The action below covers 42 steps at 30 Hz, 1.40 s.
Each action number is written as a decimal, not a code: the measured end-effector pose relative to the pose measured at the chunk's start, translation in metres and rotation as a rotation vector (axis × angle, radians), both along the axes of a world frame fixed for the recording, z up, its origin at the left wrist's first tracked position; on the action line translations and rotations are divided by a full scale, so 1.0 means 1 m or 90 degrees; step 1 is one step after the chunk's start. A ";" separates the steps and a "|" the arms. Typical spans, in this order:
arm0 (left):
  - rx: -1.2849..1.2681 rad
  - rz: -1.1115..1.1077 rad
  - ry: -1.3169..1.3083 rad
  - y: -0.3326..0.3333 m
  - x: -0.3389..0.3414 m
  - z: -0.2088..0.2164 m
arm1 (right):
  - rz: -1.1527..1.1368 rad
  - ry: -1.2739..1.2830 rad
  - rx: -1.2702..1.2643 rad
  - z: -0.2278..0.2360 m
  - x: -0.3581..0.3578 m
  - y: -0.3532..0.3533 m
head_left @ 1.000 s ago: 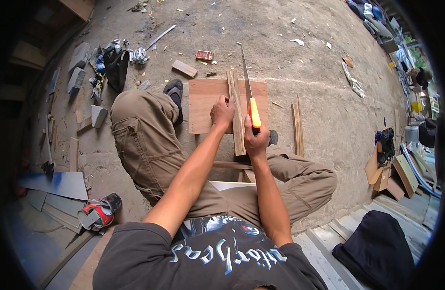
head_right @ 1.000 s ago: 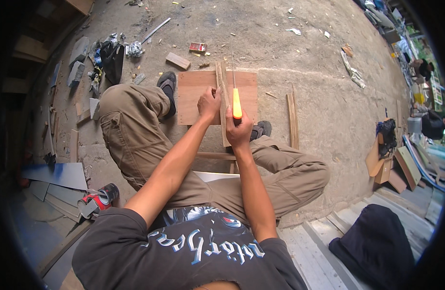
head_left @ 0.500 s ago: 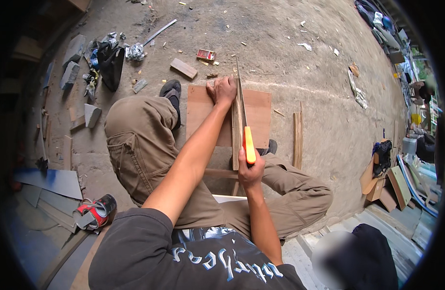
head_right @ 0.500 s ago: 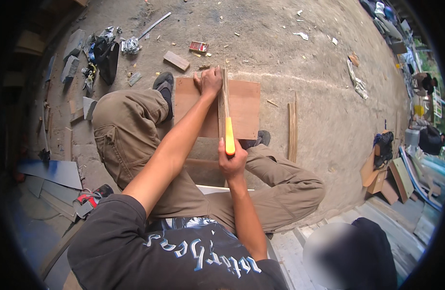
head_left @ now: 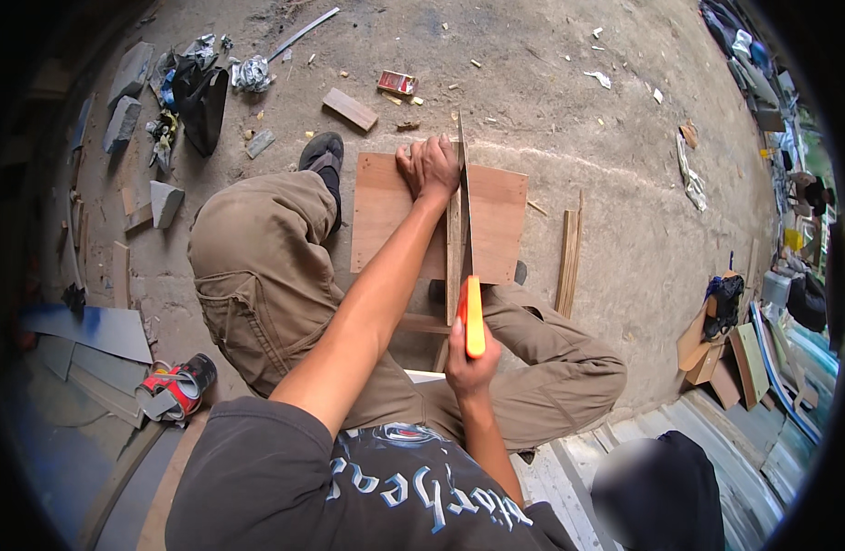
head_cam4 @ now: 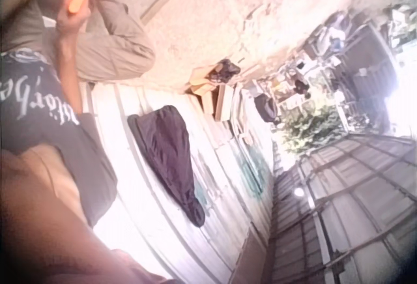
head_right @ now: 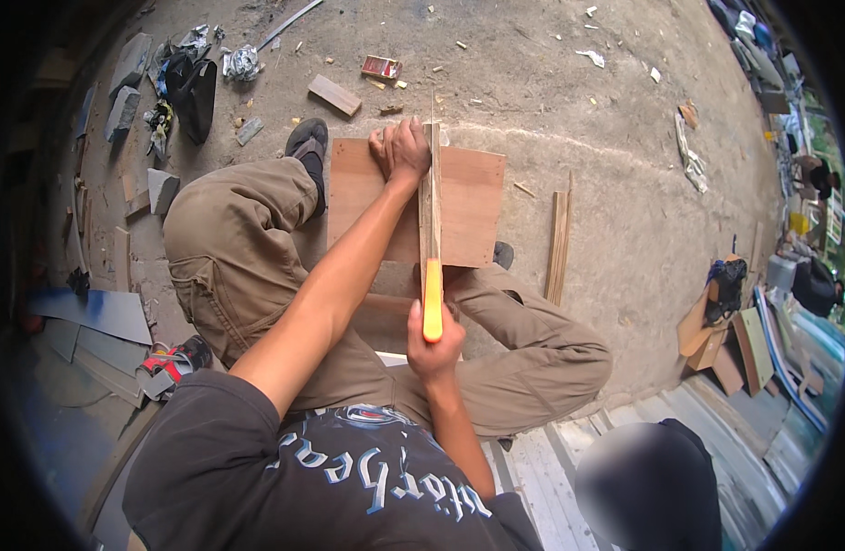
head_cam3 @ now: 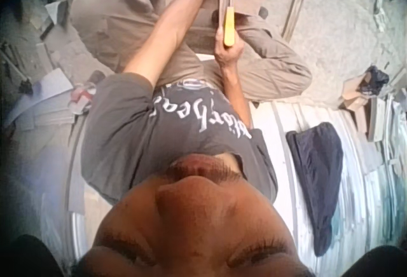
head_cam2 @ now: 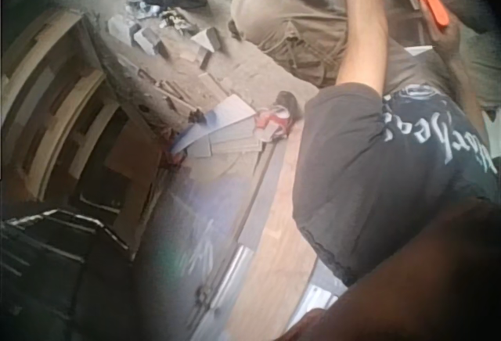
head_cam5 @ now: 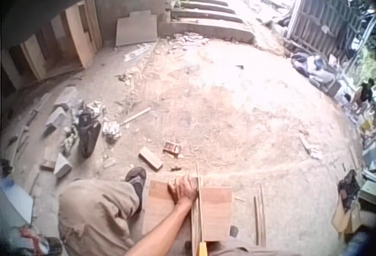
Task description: The person sits on the floor and uses a hand saw to cut a thin wooden strip. They hold the wood steady with one hand and saw with the other, then place the cut piece into a wooden frame.
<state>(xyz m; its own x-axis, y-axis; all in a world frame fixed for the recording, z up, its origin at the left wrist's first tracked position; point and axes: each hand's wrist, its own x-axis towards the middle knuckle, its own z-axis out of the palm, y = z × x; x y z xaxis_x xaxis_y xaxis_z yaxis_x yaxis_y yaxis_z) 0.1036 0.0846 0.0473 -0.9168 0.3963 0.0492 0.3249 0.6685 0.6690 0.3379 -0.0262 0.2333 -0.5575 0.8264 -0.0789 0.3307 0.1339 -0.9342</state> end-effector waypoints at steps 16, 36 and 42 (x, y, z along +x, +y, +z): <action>-0.002 -0.031 0.021 -0.002 0.003 -0.005 | 0.000 -0.021 -0.039 -0.005 0.003 0.022; -0.004 -0.014 0.052 -0.006 0.004 -0.018 | 0.073 -0.043 0.018 -0.016 0.018 0.014; 0.012 -0.027 0.045 0.001 0.004 -0.010 | 0.013 -0.027 -0.041 -0.043 -0.020 0.051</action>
<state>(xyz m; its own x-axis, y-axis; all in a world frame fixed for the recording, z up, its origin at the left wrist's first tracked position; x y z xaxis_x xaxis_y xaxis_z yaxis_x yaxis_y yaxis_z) 0.1078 0.0860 0.0376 -0.8929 0.4337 0.1213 0.4003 0.6409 0.6550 0.3183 0.0251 0.1906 -0.5693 0.8073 -0.1557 0.3686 0.0813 -0.9260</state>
